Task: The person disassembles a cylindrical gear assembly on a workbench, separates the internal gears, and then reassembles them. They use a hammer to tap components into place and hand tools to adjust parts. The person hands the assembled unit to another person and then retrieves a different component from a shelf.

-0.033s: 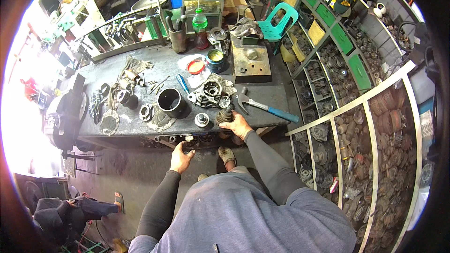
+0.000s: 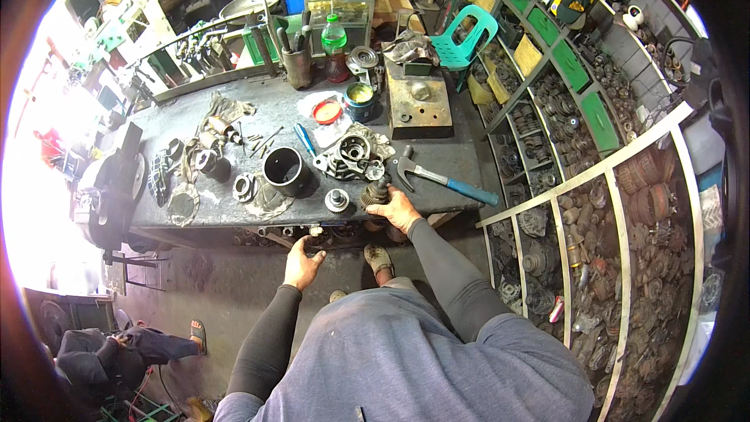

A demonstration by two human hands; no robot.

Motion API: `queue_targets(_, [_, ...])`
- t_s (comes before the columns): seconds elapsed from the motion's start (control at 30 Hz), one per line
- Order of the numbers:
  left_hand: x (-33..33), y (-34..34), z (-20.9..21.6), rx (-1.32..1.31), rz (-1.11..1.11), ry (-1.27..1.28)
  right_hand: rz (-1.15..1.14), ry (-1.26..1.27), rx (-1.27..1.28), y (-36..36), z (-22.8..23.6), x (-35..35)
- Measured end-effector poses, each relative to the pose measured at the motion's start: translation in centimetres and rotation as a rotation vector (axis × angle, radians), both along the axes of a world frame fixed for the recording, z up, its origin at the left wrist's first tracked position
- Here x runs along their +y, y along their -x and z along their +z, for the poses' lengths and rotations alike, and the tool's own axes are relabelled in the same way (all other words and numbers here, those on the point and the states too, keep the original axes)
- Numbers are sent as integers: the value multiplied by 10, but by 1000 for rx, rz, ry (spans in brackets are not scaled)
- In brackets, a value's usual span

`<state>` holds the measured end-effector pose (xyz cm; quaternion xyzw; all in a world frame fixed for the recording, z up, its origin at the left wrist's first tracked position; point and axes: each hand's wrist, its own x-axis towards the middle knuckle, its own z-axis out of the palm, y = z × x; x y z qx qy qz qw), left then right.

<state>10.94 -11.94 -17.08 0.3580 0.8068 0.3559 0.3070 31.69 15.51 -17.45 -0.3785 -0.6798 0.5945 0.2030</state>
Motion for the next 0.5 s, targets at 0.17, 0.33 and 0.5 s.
queue_targets(0.17, [4, -15, 17, -56, 13, -103, 72, 258, 168, -3, 48, -26])
queue_targets(0.33, [27, -50, 72, -250, -188, -293, 126, 337, 220, -6, 82, -85])
queue_targets(0.5, [39, -53, 113, -333, -194, -332, 182, 280, 193, -6, 129, -111])
